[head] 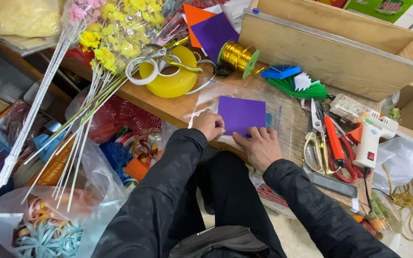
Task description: The person is crafting paper fans by folding colored paper and cutting it to size with a utility knife.
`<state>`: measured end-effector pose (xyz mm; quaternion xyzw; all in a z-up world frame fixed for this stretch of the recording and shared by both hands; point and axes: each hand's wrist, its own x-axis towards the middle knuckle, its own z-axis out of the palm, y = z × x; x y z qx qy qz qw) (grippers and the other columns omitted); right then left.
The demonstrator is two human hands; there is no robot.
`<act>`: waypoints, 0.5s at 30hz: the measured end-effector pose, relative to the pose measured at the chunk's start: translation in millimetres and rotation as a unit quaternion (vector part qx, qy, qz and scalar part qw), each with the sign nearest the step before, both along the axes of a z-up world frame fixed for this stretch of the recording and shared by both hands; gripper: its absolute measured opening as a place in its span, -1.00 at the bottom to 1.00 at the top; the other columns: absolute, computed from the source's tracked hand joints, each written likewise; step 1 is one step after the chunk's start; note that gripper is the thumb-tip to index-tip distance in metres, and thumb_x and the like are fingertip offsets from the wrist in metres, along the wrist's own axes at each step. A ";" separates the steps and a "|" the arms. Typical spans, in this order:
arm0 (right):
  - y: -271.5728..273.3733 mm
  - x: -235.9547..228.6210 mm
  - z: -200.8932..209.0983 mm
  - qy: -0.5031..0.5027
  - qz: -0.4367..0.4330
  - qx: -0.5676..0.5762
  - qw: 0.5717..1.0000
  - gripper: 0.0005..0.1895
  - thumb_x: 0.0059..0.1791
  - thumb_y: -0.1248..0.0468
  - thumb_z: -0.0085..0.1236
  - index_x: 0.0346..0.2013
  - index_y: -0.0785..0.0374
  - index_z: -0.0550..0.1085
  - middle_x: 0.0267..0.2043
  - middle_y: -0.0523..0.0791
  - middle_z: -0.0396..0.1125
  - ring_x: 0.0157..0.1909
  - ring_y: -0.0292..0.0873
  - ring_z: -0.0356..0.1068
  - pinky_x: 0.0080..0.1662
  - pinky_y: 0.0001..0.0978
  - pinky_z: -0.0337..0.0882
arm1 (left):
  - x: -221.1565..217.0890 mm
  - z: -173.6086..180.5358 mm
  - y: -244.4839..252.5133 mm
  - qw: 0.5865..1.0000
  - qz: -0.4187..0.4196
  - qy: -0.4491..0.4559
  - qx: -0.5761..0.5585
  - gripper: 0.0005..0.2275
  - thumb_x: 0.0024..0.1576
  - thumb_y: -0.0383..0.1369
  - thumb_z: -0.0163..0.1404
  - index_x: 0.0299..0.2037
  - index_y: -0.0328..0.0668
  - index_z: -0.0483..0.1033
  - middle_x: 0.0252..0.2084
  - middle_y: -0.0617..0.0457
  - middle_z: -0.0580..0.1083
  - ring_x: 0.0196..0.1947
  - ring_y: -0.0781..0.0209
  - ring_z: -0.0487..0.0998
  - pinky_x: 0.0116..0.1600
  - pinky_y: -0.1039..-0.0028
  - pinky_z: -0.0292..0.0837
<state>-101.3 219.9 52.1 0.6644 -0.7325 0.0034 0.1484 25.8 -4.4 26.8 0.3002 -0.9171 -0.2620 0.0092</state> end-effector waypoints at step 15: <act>-5.6 9.3 -10.3 -0.032 -0.028 0.032 0.999 -0.54 0.15 0.20 -0.22 0.30 -0.37 0.31 0.07 -0.20 0.07 0.23 -0.05 0.06 0.24 0.01 0.01 | 20.6 19.4 9.7 0.999 -0.008 0.011 -0.036 -0.91 0.17 -0.05 0.11 -0.23 0.37 0.55 -0.21 0.15 0.47 0.09 0.00 0.51 0.22 0.06 0.34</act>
